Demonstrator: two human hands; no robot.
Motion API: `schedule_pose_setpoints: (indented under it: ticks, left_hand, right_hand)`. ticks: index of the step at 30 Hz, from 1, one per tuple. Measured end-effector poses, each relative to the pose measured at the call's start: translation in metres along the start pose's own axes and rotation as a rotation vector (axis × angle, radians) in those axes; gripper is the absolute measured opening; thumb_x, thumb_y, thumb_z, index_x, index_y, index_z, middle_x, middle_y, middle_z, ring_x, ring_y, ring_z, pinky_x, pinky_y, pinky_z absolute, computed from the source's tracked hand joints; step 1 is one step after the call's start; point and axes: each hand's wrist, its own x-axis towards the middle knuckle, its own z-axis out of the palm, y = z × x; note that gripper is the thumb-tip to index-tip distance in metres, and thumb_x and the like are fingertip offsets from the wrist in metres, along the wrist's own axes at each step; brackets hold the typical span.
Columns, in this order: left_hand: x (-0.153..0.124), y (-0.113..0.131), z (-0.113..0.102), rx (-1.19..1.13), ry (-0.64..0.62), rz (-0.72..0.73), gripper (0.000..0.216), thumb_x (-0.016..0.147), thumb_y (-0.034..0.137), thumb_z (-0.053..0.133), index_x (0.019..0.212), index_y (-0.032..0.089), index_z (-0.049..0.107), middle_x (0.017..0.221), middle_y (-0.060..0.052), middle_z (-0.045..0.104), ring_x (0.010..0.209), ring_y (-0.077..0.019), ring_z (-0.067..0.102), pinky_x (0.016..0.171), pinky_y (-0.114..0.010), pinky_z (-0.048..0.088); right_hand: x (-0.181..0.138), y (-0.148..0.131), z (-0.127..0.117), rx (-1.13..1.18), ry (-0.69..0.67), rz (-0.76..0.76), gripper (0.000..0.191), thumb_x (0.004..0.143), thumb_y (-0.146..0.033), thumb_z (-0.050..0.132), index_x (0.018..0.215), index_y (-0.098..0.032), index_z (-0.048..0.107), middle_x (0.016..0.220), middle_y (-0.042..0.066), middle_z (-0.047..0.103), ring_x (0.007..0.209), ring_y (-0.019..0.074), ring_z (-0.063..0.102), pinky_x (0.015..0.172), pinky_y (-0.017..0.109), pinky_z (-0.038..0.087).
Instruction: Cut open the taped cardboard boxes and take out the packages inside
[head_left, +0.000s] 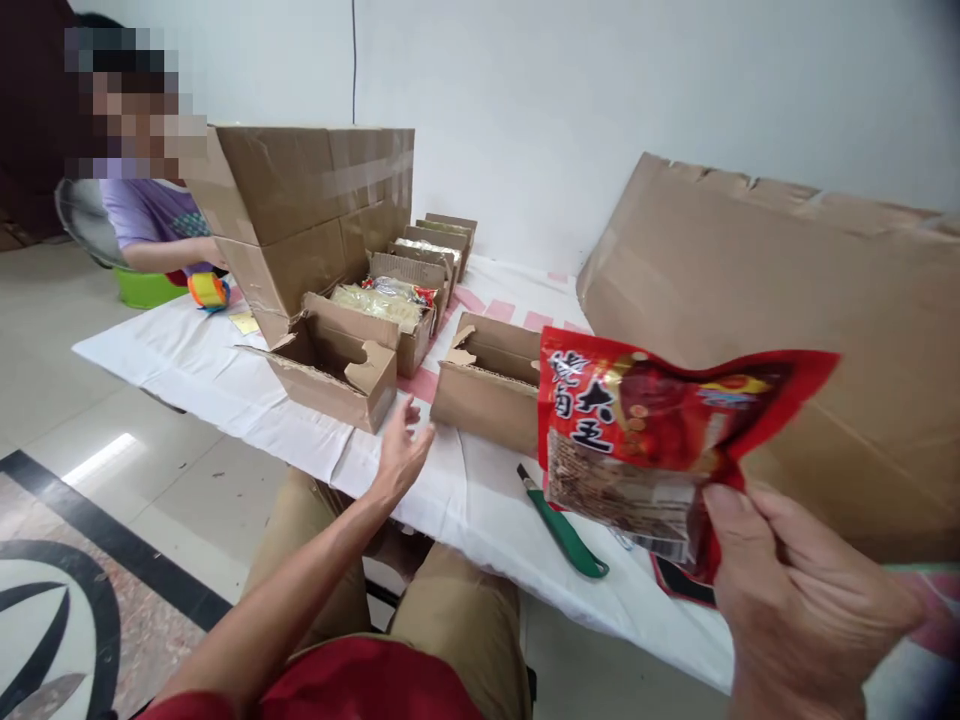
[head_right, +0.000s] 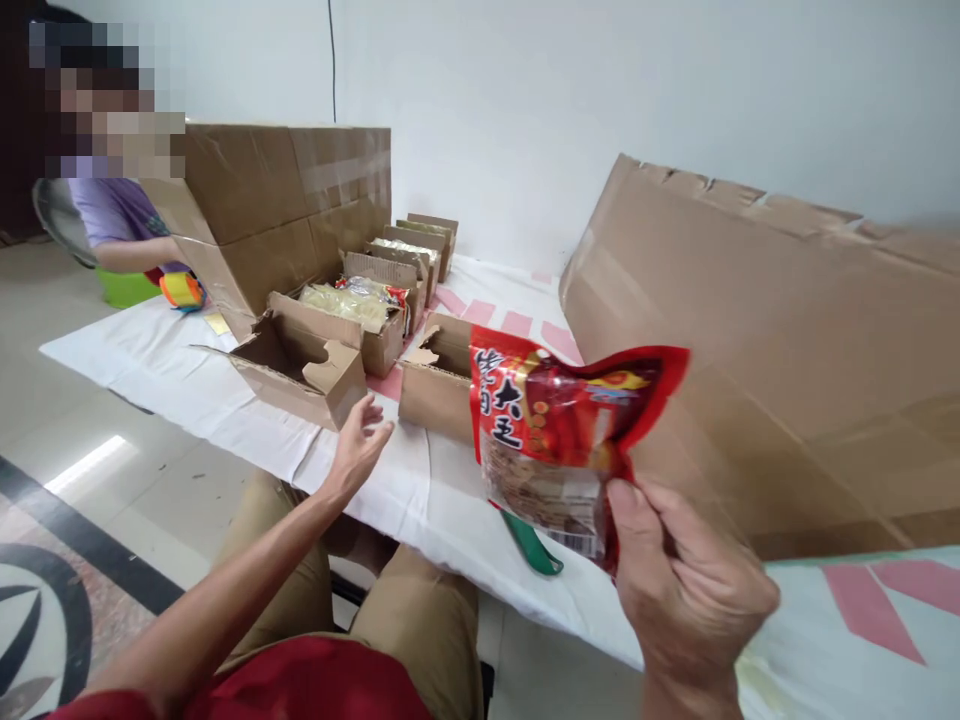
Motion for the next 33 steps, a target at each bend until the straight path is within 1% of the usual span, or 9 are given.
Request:
schedule_pose_setpoints:
  ticks: [3, 6, 10, 13, 16, 20, 23, 28, 33]
  left_hand:
    - [-0.042, 0.024, -0.043, -0.310, -0.275, -0.233, 0.063, 0.079, 0.060, 0.078, 0.119, 0.014, 0.067, 0.111, -0.017, 0.074, 0.104, -0.0312, 0.071, 0.083, -0.041, 0.059]
    - [-0.065, 0.053, -0.070, -0.662, -0.634, -0.553, 0.082, 0.073, 0.082, 0.069, 0.116, 0.012, 0.069, 0.112, -0.021, 0.076, 0.103, -0.0382, 0.073, 0.076, -0.048, 0.062]
    - [-0.072, 0.071, -0.085, -0.816, -0.581, -0.600, 0.054, 0.077, 0.053, 0.083, 0.109, 0.011, 0.072, 0.101, -0.015, 0.080, 0.099, -0.0331, 0.077, 0.091, -0.045, 0.060]
    - [-0.073, 0.068, -0.092, -0.781, -0.482, -0.567, 0.044, 0.069, 0.020, 0.086, 0.110, 0.010, 0.072, 0.092, -0.011, 0.081, 0.082, -0.0268, 0.078, 0.084, -0.040, 0.062]
    - [-0.072, 0.069, -0.099, -0.780, -0.466, -0.448, 0.060, 0.066, 0.017, 0.084, 0.123, 0.013, 0.068, 0.093, -0.009, 0.082, 0.077, -0.0262, 0.078, 0.076, -0.038, 0.063]
    - [-0.065, 0.089, -0.100, -0.730, -0.505, -0.317, 0.064, 0.064, 0.024, 0.087, 0.124, 0.012, 0.067, 0.097, -0.011, 0.081, 0.083, -0.0298, 0.079, 0.079, -0.040, 0.064]
    - [-0.052, 0.115, -0.096, -0.698, -0.481, -0.206, 0.057, 0.063, 0.031, 0.093, 0.111, 0.015, 0.068, 0.093, -0.008, 0.081, 0.078, -0.0261, 0.078, 0.073, -0.037, 0.065]
    - [-0.020, 0.161, -0.098, -0.576, -0.376, 0.124, 0.055, 0.065, 0.037, 0.095, 0.108, 0.018, 0.066, 0.103, -0.006, 0.079, 0.089, -0.0229, 0.077, 0.081, -0.035, 0.065]
    - [0.008, 0.207, -0.099, -0.500, -0.332, 0.408, 0.056, 0.073, 0.025, 0.089, 0.120, 0.018, 0.061, 0.109, -0.005, 0.075, 0.103, -0.0246, 0.076, 0.092, -0.039, 0.064]
  right_hand:
    - [0.010, -0.024, 0.011, 0.038, -0.024, -0.368, 0.021, 0.092, -0.019, 0.071, 0.109, -0.029, 0.078, 0.087, 0.004, 0.080, 0.073, 0.0218, 0.075, 0.071, 0.033, 0.057]
    - [0.010, -0.058, 0.028, 0.069, -0.211, -0.791, 0.031, 0.094, -0.008, 0.062, 0.121, -0.020, 0.072, 0.100, 0.008, 0.081, 0.091, 0.0229, 0.075, 0.082, 0.036, 0.055]
    - [-0.009, -0.091, 0.041, 0.157, -0.497, -1.062, 0.030, 0.101, -0.010, 0.047, 0.119, -0.015, 0.071, 0.112, 0.010, 0.079, 0.106, 0.0233, 0.071, 0.093, 0.041, 0.050]
    - [-0.020, -0.085, 0.037, 0.220, -0.568, -0.944, 0.034, 0.104, -0.036, 0.053, 0.129, -0.017, 0.068, 0.130, 0.014, 0.073, 0.120, 0.0277, 0.065, 0.103, 0.046, 0.048]
    - [-0.020, -0.064, 0.033, 0.286, -0.486, -0.535, 0.054, 0.100, -0.052, 0.058, 0.143, -0.020, 0.060, 0.142, 0.018, 0.064, 0.127, 0.0325, 0.062, 0.104, 0.050, 0.050]
    - [-0.015, -0.059, 0.048, 0.677, -0.678, 0.173, 0.055, 0.092, -0.057, 0.067, 0.136, -0.023, 0.064, 0.124, 0.014, 0.075, 0.103, 0.0278, 0.075, 0.084, 0.041, 0.063]
    - [-0.008, -0.081, 0.067, 0.937, -0.746, 0.476, 0.045, 0.082, -0.055, 0.079, 0.112, -0.022, 0.074, 0.104, 0.008, 0.079, 0.077, 0.0230, 0.076, 0.072, 0.039, 0.066]
    - [0.032, -0.119, 0.069, 0.934, -0.407, 0.357, 0.031, 0.080, -0.042, 0.084, 0.104, -0.026, 0.077, 0.095, 0.000, 0.078, 0.076, 0.0191, 0.075, 0.075, 0.037, 0.067]
    - [0.075, -0.146, 0.052, 0.951, -0.322, 0.100, 0.036, 0.084, -0.049, 0.081, 0.113, -0.027, 0.076, 0.108, 0.003, 0.078, 0.099, 0.0254, 0.075, 0.088, 0.040, 0.064]
